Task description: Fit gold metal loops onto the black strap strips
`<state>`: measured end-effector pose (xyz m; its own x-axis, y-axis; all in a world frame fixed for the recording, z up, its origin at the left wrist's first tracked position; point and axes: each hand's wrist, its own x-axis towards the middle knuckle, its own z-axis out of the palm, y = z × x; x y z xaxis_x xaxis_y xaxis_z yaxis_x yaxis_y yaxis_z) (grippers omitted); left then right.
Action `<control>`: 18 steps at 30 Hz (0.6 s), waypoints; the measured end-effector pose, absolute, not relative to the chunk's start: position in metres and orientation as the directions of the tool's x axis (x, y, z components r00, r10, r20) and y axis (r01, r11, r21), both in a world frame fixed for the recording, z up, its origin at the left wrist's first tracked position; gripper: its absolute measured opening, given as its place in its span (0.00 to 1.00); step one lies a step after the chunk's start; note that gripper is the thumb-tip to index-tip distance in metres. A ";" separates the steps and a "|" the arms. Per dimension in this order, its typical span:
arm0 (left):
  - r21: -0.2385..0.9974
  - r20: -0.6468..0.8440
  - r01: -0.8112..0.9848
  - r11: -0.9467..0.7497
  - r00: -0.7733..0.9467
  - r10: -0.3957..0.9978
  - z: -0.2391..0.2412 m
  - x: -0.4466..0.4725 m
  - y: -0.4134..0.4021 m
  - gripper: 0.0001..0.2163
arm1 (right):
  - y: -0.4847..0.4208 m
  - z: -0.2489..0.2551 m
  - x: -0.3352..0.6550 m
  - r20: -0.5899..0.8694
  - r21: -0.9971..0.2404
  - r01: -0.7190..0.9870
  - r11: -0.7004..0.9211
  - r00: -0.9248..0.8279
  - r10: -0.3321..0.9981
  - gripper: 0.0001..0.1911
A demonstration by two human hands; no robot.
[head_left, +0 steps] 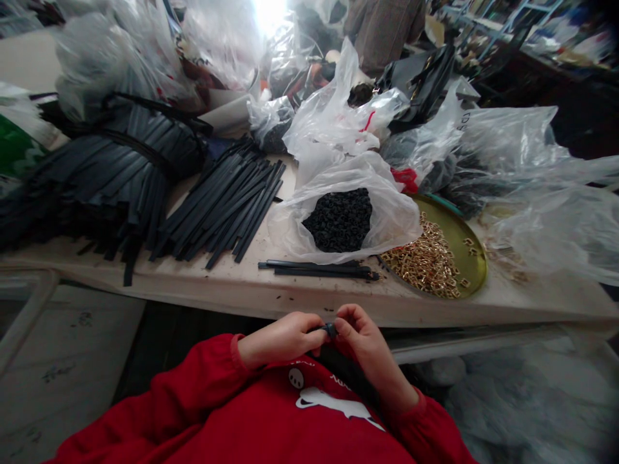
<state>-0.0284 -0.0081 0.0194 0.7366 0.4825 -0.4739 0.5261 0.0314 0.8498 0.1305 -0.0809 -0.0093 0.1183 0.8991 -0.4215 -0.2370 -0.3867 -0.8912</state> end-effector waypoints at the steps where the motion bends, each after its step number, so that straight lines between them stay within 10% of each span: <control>1: 0.860 -0.476 0.507 0.063 0.750 0.460 0.019 -0.028 -0.009 0.13 | -0.081 -0.009 0.131 -0.463 -0.846 -0.317 -0.428 0.041 0.885 0.14; 11: 0.869 -0.480 0.469 0.157 0.726 0.491 0.022 -0.035 -0.008 0.11 | -0.081 0.004 0.129 -0.397 -0.916 -0.056 -0.397 -0.024 0.918 0.11; 18: 0.840 -0.520 0.319 0.440 0.705 0.482 0.012 -0.033 -0.010 0.11 | -0.088 -0.004 0.126 -0.423 -0.895 -0.169 -0.412 0.032 0.906 0.11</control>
<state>-0.0325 -0.0100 0.0117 0.7052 0.4820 -0.5200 0.3188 0.4396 0.8397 0.1256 -0.0876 -0.0039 0.0320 0.9058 -0.4225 -0.1692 -0.4117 -0.8955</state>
